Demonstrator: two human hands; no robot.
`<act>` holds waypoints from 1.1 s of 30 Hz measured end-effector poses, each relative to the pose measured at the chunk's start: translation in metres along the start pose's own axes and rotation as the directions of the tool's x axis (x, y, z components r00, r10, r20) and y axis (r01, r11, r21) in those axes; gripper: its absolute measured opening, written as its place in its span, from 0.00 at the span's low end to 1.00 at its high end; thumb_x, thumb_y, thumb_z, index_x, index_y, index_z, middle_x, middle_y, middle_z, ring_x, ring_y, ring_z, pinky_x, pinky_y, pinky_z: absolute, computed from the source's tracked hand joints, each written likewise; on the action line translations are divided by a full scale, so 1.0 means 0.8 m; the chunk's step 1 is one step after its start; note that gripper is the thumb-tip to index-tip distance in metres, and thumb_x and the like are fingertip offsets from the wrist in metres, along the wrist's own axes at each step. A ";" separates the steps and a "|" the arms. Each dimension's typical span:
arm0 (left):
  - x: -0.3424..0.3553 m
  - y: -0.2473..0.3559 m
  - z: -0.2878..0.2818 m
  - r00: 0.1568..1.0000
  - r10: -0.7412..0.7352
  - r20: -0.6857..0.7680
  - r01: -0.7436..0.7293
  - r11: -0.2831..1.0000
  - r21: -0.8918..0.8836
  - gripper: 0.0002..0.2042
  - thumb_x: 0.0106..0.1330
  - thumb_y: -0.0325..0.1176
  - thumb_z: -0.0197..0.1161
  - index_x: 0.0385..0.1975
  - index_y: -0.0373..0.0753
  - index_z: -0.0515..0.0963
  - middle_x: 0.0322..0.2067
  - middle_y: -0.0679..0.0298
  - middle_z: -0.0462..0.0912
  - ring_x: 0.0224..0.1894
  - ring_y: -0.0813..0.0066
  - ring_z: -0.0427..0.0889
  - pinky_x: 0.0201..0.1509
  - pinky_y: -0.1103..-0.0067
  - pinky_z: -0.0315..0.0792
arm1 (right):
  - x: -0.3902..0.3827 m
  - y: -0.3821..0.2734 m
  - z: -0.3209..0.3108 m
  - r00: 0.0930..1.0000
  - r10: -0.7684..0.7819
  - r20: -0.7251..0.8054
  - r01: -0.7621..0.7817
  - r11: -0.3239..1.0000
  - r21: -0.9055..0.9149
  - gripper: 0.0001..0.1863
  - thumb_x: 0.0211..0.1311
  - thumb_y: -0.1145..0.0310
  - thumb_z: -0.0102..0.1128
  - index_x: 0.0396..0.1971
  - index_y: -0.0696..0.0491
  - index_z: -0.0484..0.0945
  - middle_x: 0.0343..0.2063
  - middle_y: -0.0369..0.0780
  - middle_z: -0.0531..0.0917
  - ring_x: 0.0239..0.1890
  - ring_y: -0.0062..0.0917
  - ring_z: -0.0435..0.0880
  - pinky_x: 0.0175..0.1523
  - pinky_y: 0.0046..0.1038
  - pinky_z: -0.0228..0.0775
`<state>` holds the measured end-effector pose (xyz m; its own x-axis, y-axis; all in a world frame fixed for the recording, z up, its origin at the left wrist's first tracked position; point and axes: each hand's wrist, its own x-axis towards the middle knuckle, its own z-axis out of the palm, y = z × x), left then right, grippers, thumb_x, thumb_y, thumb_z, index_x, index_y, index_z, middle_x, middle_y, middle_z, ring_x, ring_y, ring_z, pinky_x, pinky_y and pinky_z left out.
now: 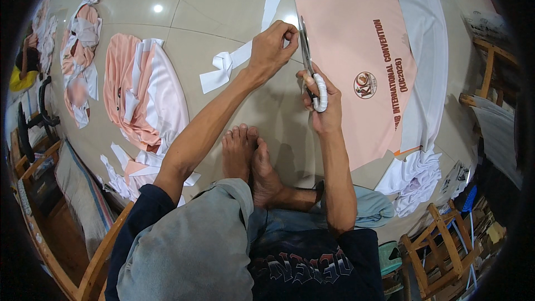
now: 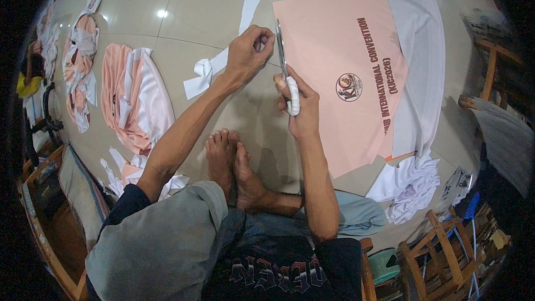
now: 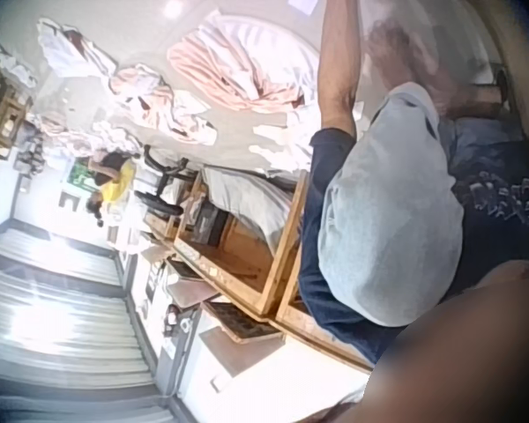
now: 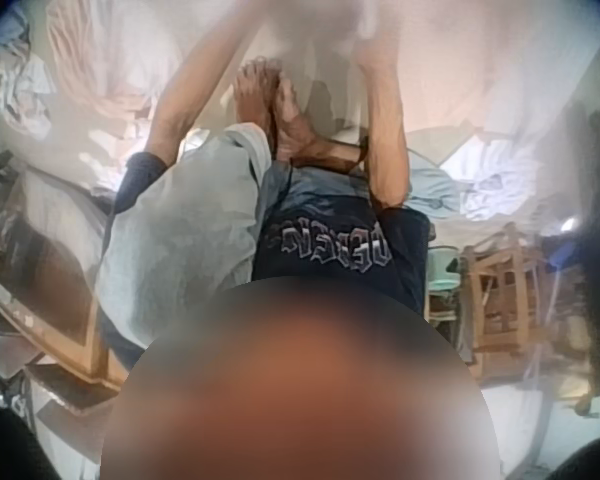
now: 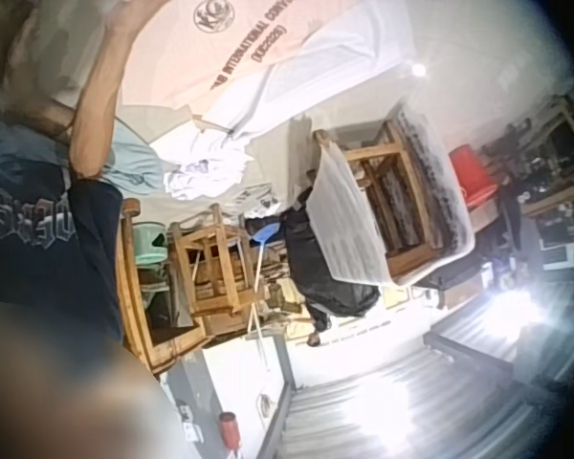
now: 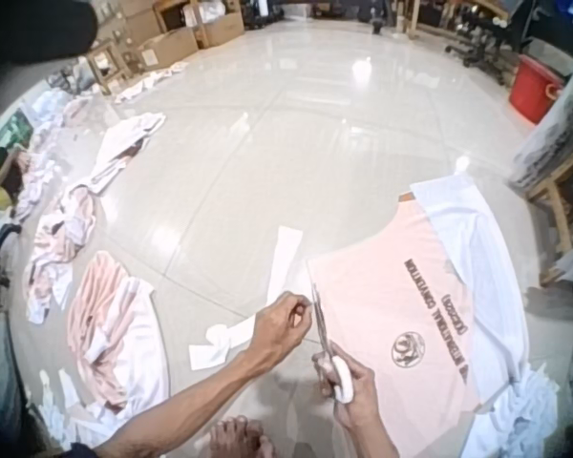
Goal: The person uses scissors to cut a large piece of white fabric that has a pink paper pattern attached to it. They carefully follow the pattern's outline to trim the fabric, occasionally lifting and repositioning the material to continue cutting along the edges.
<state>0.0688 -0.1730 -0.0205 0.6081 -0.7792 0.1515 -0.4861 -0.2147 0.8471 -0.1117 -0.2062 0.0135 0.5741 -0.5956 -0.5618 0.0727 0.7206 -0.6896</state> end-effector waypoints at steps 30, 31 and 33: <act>0.001 0.000 -0.002 1.000 0.031 0.001 -0.031 1.000 -0.004 0.05 0.60 0.27 0.67 0.34 0.36 0.80 0.29 0.62 0.82 0.21 0.72 0.78 0.27 0.76 0.73 | 0.014 -0.002 0.009 1.000 0.006 -0.009 -0.006 1.000 -0.007 0.28 0.62 0.73 0.70 0.62 0.61 0.75 0.39 0.37 0.85 0.22 0.13 0.74 0.22 0.17 0.61; 0.001 0.000 -0.002 0.999 0.032 0.002 -0.032 0.999 -0.002 0.05 0.60 0.27 0.67 0.34 0.37 0.80 0.29 0.62 0.82 0.21 0.72 0.78 0.27 0.76 0.73 | 0.014 -0.003 0.010 1.000 0.016 -0.023 -0.016 1.000 -0.012 0.28 0.61 0.73 0.71 0.61 0.61 0.75 0.38 0.37 0.85 0.22 0.13 0.74 0.22 0.17 0.61; 0.000 -0.001 -0.002 0.999 0.034 0.003 -0.034 0.999 0.001 0.05 0.60 0.27 0.67 0.34 0.37 0.80 0.29 0.62 0.82 0.21 0.71 0.78 0.27 0.76 0.73 | 0.016 -0.004 0.012 0.999 0.019 -0.037 -0.019 1.000 -0.017 0.28 0.60 0.74 0.71 0.61 0.61 0.76 0.37 0.37 0.86 0.22 0.13 0.75 0.22 0.17 0.62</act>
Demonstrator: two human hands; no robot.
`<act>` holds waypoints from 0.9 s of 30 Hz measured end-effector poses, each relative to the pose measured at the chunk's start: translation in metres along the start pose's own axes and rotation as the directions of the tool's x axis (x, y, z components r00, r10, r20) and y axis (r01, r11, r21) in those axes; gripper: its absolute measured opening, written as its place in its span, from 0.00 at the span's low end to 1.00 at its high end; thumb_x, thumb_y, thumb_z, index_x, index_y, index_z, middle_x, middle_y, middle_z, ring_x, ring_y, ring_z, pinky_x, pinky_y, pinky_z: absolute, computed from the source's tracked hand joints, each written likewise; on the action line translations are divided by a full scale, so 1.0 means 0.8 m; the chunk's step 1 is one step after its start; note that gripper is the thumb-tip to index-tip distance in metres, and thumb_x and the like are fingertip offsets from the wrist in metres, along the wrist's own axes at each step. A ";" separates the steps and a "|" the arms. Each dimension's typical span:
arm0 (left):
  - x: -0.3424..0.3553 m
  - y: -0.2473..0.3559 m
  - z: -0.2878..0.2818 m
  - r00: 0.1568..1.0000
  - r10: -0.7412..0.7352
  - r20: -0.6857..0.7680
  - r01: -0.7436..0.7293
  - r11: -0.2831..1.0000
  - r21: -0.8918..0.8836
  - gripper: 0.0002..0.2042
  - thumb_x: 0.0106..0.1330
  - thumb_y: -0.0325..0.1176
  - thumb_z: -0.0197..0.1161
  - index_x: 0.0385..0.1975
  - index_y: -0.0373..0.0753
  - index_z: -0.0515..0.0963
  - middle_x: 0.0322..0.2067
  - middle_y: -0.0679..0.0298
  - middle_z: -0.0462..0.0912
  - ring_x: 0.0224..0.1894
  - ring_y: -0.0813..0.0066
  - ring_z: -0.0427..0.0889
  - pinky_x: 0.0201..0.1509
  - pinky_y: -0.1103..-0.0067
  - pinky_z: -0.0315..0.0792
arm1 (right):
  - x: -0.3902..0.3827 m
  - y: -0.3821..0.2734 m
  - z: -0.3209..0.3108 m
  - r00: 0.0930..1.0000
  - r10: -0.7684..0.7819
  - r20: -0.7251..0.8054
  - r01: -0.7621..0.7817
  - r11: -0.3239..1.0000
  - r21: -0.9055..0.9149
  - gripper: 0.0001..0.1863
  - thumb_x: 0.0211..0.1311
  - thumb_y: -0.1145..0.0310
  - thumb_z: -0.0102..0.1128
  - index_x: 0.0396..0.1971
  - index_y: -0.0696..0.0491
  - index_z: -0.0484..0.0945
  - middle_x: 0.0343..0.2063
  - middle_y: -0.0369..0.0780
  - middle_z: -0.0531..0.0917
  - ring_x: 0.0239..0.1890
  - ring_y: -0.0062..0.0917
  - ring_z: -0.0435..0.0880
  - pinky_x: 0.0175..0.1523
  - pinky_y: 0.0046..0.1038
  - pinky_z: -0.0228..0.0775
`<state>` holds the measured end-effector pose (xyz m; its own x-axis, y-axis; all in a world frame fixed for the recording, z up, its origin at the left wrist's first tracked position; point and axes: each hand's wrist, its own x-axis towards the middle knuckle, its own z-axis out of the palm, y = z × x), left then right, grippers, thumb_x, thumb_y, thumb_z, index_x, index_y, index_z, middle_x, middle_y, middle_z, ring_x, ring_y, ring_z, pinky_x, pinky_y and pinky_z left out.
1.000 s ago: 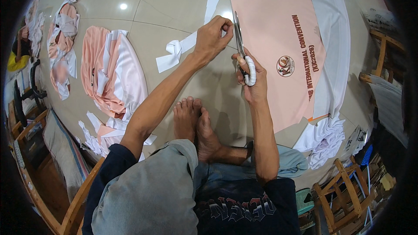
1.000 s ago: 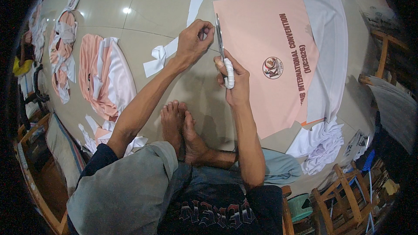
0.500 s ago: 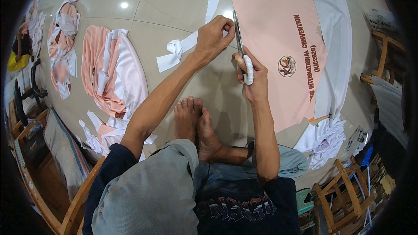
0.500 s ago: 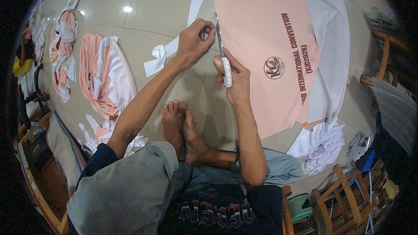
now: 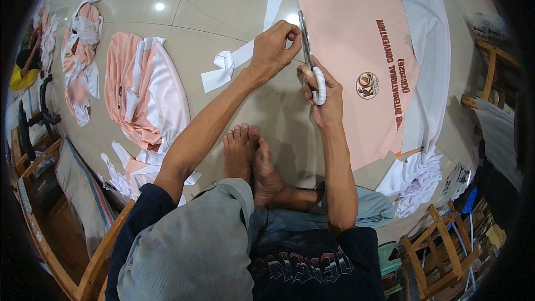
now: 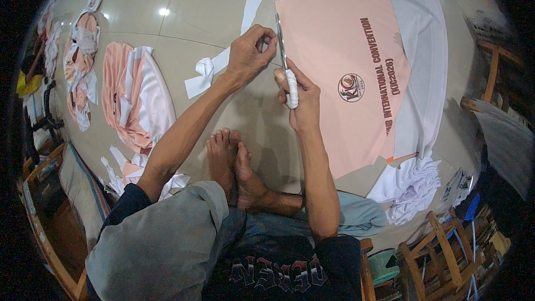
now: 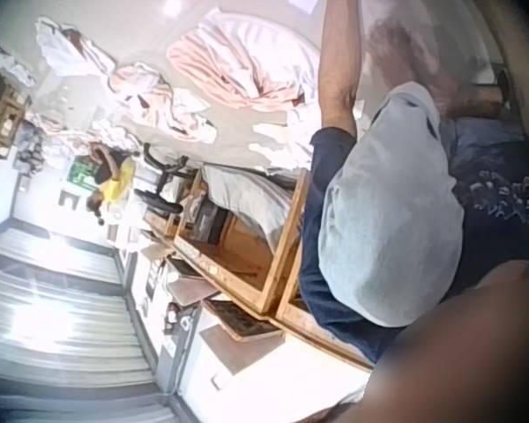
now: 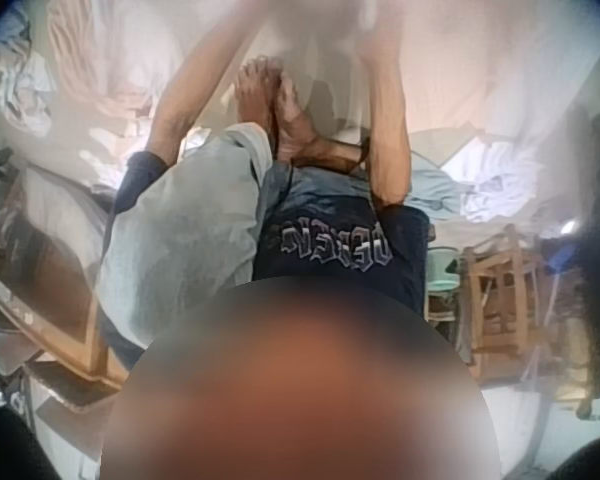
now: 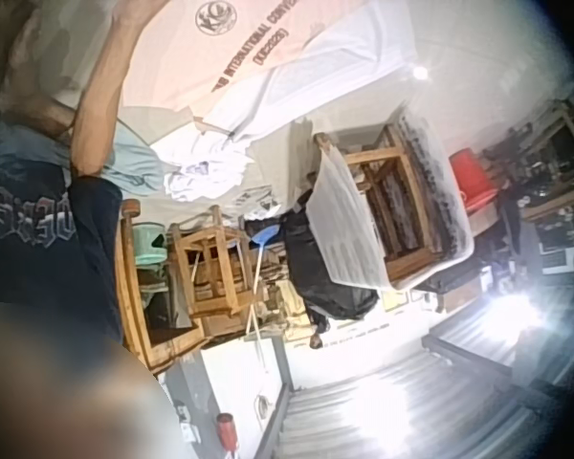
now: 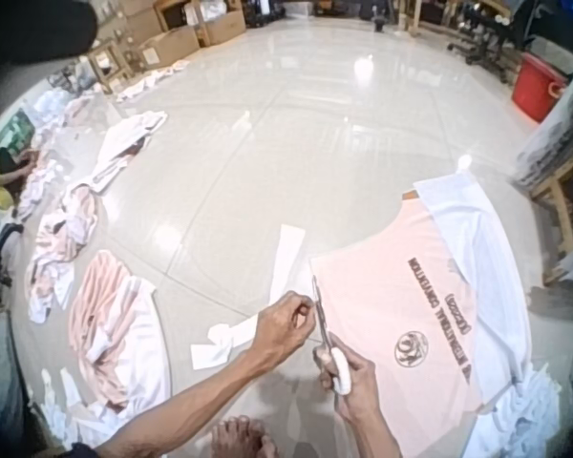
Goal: The person uses scissors to cut a large piece of white fabric that has a pink paper pattern attached to it. They carefully follow the pattern's outline to trim the fabric, occasionally lifting and repositioning the material to continue cutting along the edges.
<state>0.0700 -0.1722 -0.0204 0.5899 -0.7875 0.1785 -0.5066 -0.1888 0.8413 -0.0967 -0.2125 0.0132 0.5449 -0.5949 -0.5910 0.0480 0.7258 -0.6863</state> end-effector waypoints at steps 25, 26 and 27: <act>-0.056 -0.051 -0.117 0.928 0.332 0.171 -0.373 0.790 0.487 0.17 0.63 0.33 0.68 0.51 0.38 0.78 0.52 0.55 0.78 0.52 0.55 0.77 0.55 0.65 0.70 | -0.126 0.045 -0.049 0.984 0.102 0.143 -0.097 0.994 -0.042 0.30 0.65 0.77 0.62 0.67 0.56 0.70 0.46 0.45 0.83 0.22 0.15 0.75 0.23 0.17 0.65; -0.056 -0.062 -0.117 0.932 0.318 0.174 -0.363 0.818 0.447 0.15 0.64 0.33 0.67 0.49 0.37 0.78 0.50 0.55 0.78 0.51 0.54 0.77 0.54 0.64 0.70 | -0.139 0.051 -0.053 0.988 0.086 0.129 -0.088 0.996 0.014 0.30 0.64 0.78 0.62 0.68 0.56 0.70 0.45 0.45 0.82 0.23 0.16 0.75 0.23 0.17 0.65; -0.053 -0.073 -0.118 0.961 0.248 0.120 -0.275 0.837 0.474 0.13 0.64 0.33 0.67 0.46 0.37 0.78 0.48 0.54 0.79 0.50 0.53 0.77 0.53 0.64 0.70 | -0.151 0.056 -0.057 0.993 0.064 0.102 -0.071 0.996 0.060 0.31 0.64 0.78 0.62 0.68 0.56 0.69 0.44 0.45 0.82 0.23 0.16 0.75 0.24 0.17 0.65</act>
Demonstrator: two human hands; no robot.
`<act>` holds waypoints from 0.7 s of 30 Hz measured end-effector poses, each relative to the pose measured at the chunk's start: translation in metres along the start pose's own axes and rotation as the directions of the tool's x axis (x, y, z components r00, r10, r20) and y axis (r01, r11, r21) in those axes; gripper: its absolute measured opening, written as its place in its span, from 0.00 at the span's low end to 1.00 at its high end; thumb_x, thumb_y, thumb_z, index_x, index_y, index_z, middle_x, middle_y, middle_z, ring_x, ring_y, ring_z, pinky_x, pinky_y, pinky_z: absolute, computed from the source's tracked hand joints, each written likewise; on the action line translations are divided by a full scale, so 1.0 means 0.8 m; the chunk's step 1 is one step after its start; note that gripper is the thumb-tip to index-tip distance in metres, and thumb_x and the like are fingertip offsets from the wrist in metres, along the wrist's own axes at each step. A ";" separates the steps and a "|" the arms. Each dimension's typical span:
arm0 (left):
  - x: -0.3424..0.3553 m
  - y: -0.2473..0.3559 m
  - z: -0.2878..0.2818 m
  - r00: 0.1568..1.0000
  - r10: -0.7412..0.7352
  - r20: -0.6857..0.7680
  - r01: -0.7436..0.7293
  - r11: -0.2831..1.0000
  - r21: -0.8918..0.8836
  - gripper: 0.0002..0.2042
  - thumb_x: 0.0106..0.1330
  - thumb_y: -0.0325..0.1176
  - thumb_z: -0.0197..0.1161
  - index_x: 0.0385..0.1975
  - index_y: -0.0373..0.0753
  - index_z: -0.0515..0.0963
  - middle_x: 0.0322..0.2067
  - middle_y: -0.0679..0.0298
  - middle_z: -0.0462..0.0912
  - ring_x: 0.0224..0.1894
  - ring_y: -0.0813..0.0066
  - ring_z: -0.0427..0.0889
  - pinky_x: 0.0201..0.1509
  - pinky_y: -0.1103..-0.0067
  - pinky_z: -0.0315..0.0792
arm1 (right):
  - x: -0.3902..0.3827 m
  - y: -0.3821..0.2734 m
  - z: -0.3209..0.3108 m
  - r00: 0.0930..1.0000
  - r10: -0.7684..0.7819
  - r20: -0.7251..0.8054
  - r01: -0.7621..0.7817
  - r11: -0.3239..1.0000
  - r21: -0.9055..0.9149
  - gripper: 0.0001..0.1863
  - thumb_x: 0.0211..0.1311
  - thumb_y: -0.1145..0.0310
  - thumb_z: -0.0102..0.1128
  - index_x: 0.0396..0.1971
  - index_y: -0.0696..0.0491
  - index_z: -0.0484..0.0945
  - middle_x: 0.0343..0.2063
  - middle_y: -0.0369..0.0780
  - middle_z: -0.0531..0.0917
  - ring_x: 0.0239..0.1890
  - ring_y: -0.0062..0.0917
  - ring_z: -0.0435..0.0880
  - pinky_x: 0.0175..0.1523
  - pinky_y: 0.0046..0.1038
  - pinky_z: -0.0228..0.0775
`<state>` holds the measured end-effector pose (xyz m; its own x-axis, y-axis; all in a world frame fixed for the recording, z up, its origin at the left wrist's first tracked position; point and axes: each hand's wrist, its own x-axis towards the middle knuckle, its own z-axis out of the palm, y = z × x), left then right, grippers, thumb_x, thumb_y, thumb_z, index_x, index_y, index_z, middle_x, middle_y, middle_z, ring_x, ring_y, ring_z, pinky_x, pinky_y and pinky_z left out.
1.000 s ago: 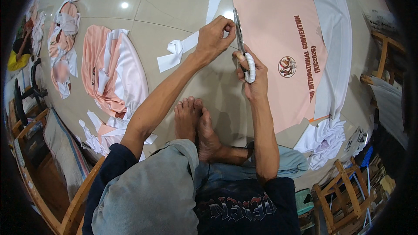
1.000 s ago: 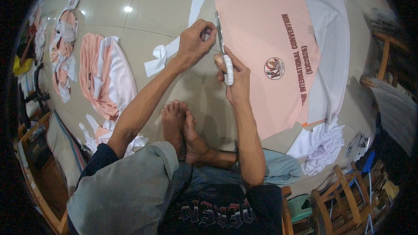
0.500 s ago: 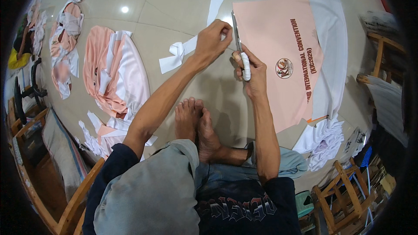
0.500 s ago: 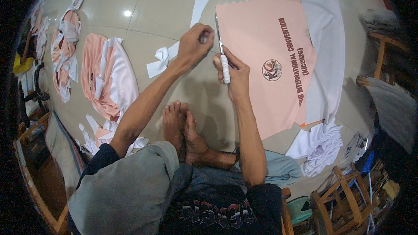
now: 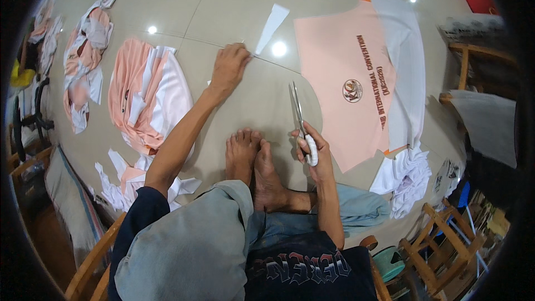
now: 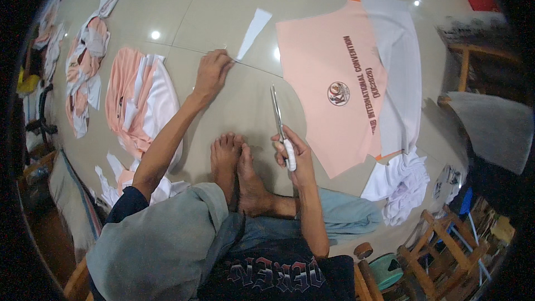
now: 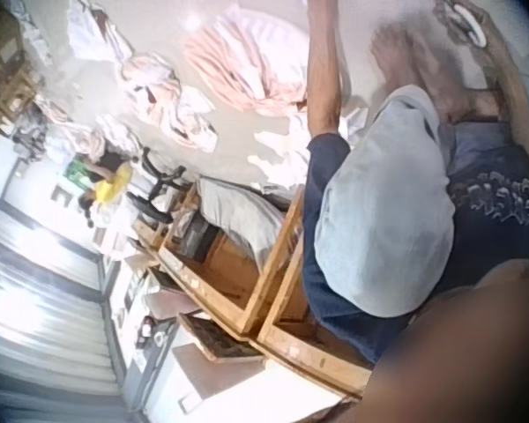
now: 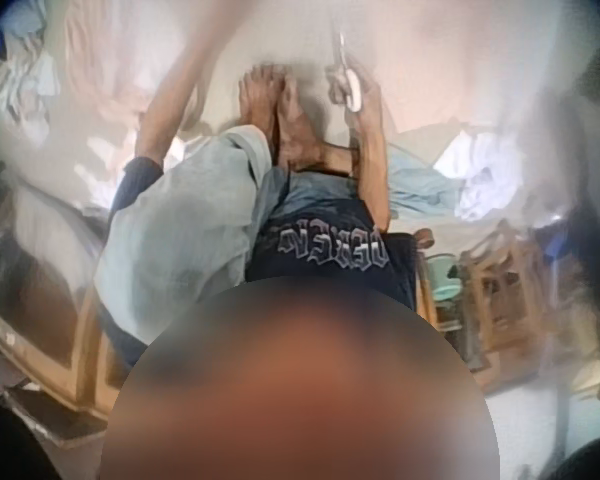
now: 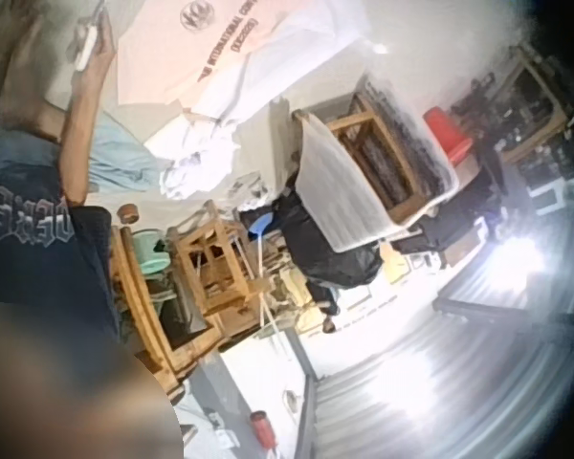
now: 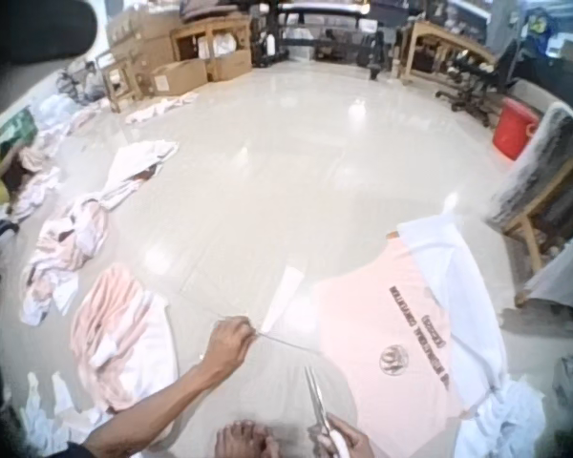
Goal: The person uses scissors to cut a large piece of white fabric that has a pink paper pattern attached to it. They carefully follow the pattern's outline to trim the fabric, occasionally lifting and repositioning the material to continue cutting along the edges.
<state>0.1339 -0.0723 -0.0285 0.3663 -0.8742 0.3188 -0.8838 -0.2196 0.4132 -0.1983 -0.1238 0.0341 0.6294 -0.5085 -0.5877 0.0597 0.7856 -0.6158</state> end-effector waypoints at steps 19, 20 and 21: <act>0.079 0.370 0.048 0.822 0.517 0.239 -0.325 0.771 -0.548 0.48 0.68 0.57 0.62 0.77 0.38 0.43 0.74 0.43 0.52 0.77 0.48 0.51 0.78 0.55 0.48 | -0.128 0.061 -0.052 0.896 -0.149 -0.419 0.154 0.988 -0.023 0.32 0.65 0.75 0.65 0.69 0.55 0.67 0.44 0.39 0.84 0.21 0.14 0.77 0.21 0.17 0.67; 0.073 0.349 0.069 0.862 0.432 0.266 -0.305 0.860 -0.408 0.47 0.68 0.59 0.61 0.77 0.38 0.46 0.75 0.44 0.52 0.78 0.48 0.49 0.78 0.53 0.45 | -0.142 0.058 -0.054 0.886 -0.224 -0.407 0.269 0.961 0.056 0.33 0.66 0.75 0.64 0.70 0.54 0.65 0.45 0.40 0.83 0.22 0.15 0.76 0.21 0.17 0.67; 0.065 0.324 0.089 0.875 0.321 0.362 -0.247 0.940 -0.235 0.46 0.67 0.61 0.60 0.76 0.37 0.49 0.75 0.45 0.51 0.78 0.49 0.46 0.78 0.51 0.43 | -0.155 0.056 -0.054 0.865 -0.257 -0.431 0.348 0.926 0.146 0.34 0.66 0.75 0.64 0.71 0.54 0.63 0.46 0.41 0.82 0.22 0.16 0.76 0.21 0.18 0.67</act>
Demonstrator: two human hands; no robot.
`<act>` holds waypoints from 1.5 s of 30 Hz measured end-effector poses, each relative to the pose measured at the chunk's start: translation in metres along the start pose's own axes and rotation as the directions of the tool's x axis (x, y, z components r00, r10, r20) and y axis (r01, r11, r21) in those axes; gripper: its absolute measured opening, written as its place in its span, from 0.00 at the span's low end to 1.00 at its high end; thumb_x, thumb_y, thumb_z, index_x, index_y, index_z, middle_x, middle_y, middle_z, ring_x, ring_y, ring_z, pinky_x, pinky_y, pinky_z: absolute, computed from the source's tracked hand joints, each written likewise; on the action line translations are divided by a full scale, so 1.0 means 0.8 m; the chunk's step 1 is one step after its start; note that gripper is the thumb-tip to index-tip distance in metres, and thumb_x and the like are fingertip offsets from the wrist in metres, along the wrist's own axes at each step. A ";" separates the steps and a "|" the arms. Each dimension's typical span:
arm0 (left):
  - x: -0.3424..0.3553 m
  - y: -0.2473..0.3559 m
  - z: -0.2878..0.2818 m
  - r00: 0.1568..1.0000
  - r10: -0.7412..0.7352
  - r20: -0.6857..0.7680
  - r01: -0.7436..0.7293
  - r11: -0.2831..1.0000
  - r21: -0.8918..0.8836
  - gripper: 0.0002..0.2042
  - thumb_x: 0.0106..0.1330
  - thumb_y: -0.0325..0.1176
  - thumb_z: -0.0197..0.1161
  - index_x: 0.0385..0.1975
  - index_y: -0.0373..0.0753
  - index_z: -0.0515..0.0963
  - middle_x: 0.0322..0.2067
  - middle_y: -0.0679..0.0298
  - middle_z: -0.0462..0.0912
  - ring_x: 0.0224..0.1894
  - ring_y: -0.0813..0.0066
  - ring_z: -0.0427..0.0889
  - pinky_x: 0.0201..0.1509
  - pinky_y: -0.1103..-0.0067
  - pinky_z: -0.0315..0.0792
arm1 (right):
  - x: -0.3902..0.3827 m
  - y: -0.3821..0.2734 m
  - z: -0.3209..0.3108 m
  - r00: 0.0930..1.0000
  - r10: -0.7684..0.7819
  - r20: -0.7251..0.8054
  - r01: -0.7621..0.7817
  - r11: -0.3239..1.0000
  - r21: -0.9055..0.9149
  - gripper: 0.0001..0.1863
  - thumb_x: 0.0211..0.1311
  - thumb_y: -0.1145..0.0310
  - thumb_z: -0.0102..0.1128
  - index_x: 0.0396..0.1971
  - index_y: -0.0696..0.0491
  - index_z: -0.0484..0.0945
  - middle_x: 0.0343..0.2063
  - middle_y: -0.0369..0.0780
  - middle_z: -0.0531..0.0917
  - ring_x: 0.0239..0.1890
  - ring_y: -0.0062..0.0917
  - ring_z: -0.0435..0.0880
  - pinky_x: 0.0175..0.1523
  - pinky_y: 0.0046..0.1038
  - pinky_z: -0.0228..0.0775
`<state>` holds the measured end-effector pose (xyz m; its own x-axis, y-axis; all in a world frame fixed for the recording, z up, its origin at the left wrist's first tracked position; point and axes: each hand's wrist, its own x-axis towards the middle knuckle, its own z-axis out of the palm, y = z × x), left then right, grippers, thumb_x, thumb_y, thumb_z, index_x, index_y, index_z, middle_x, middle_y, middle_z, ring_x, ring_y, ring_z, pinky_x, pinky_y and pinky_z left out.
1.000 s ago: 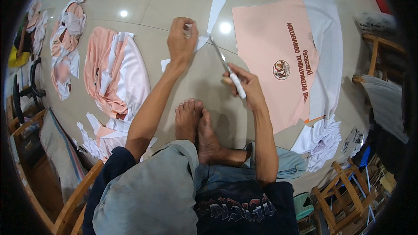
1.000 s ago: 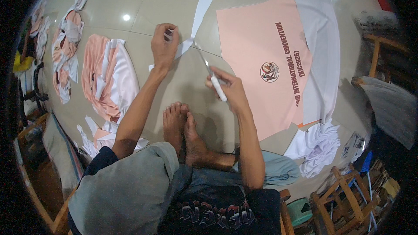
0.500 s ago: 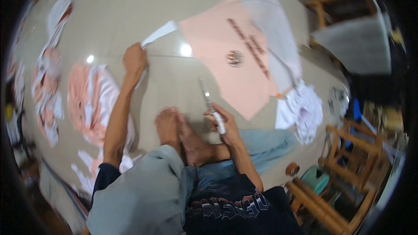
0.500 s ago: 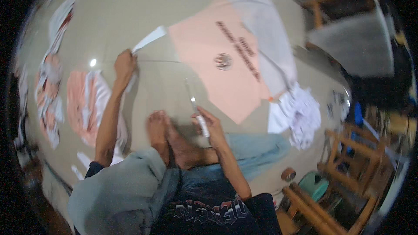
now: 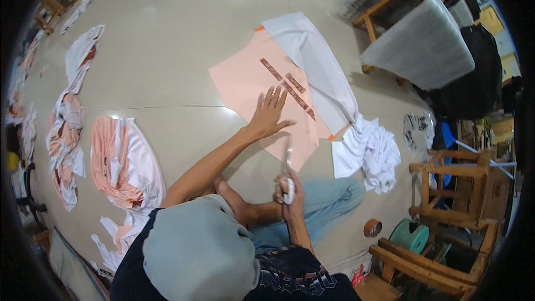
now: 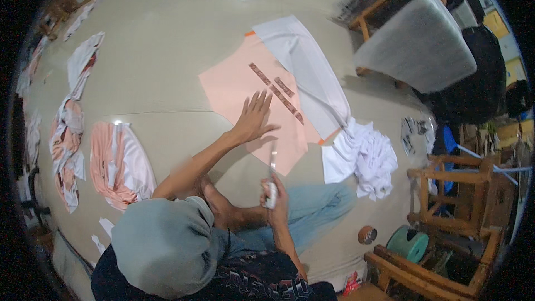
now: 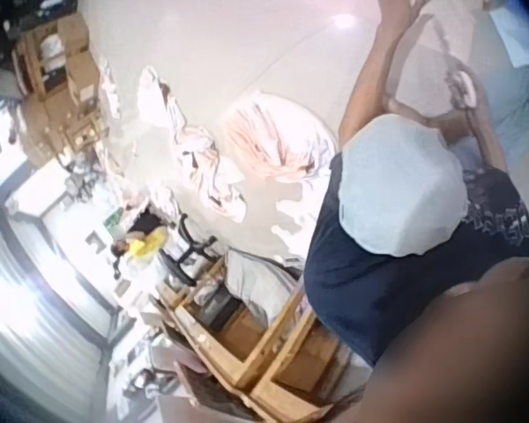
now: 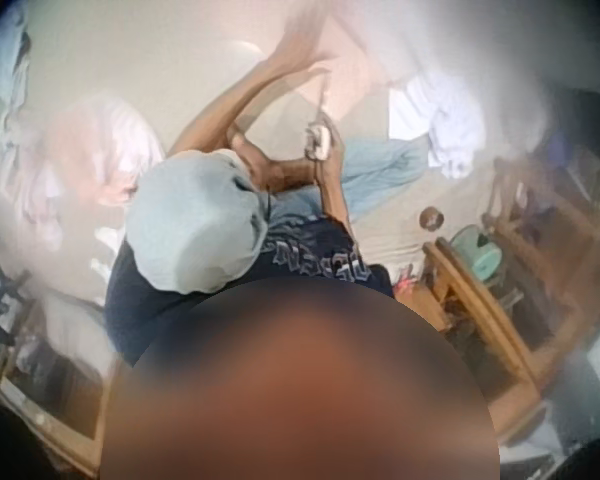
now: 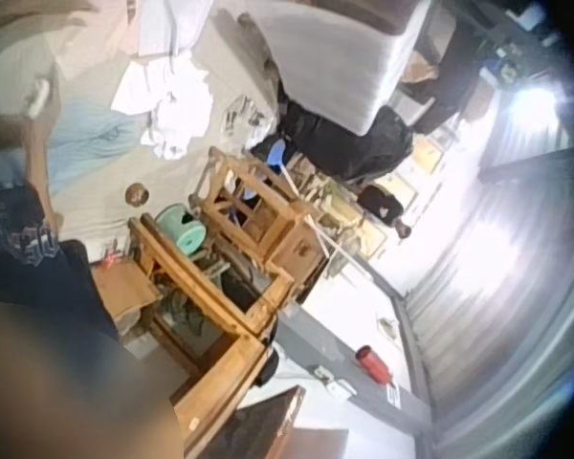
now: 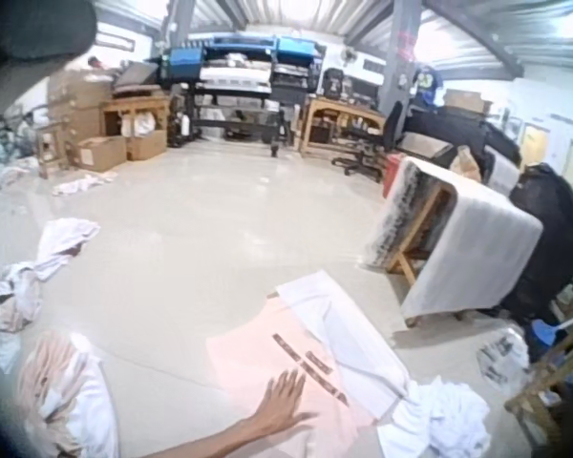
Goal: The person uses scissors to cut a large piece of white fabric that has a pink paper pattern attached to it. They carefully follow the pattern's outline to trim the fabric, occasionally lifting and repositioning the material to continue cutting along the edges.
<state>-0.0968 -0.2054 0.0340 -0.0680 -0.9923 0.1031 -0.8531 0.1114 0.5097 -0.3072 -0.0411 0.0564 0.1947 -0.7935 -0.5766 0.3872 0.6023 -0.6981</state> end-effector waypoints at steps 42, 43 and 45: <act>-0.351 -0.426 -0.427 0.384 -0.434 -0.815 0.736 0.677 -0.014 0.28 0.63 0.51 0.65 0.53 0.34 0.73 0.58 0.42 0.73 0.61 0.41 0.72 0.66 0.56 0.65 | 0.053 -0.005 -0.003 0.981 -0.194 -0.026 0.176 0.930 -0.322 0.25 0.76 0.64 0.53 0.69 0.51 0.65 0.46 0.38 0.83 0.24 0.14 0.72 0.24 0.17 0.64; -0.373 -0.404 -0.365 0.501 -0.469 -0.727 0.773 0.621 0.132 0.34 0.61 0.55 0.67 0.59 0.36 0.71 0.65 0.44 0.68 0.66 0.43 0.67 0.67 0.53 0.62 | 0.048 -0.005 -0.001 0.981 -0.182 -0.062 0.149 0.923 -0.355 0.25 0.76 0.65 0.53 0.69 0.51 0.66 0.46 0.37 0.83 0.24 0.14 0.72 0.24 0.17 0.64; -0.420 -0.361 -0.254 0.628 -0.386 -0.676 0.765 0.464 0.446 0.32 0.60 0.52 0.68 0.60 0.40 0.73 0.67 0.52 0.65 0.69 0.48 0.62 0.67 0.52 0.61 | 0.045 -0.004 0.012 0.980 -0.195 -0.030 0.160 0.874 -0.458 0.25 0.75 0.66 0.53 0.69 0.51 0.66 0.47 0.37 0.83 0.25 0.15 0.73 0.25 0.18 0.66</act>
<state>0.2775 0.1067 0.0261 0.6362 -0.6299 0.4455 -0.6784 -0.7317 -0.0658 -0.2930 -0.0725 0.0417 0.0885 -0.8928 -0.4418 -0.0432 0.4396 -0.8971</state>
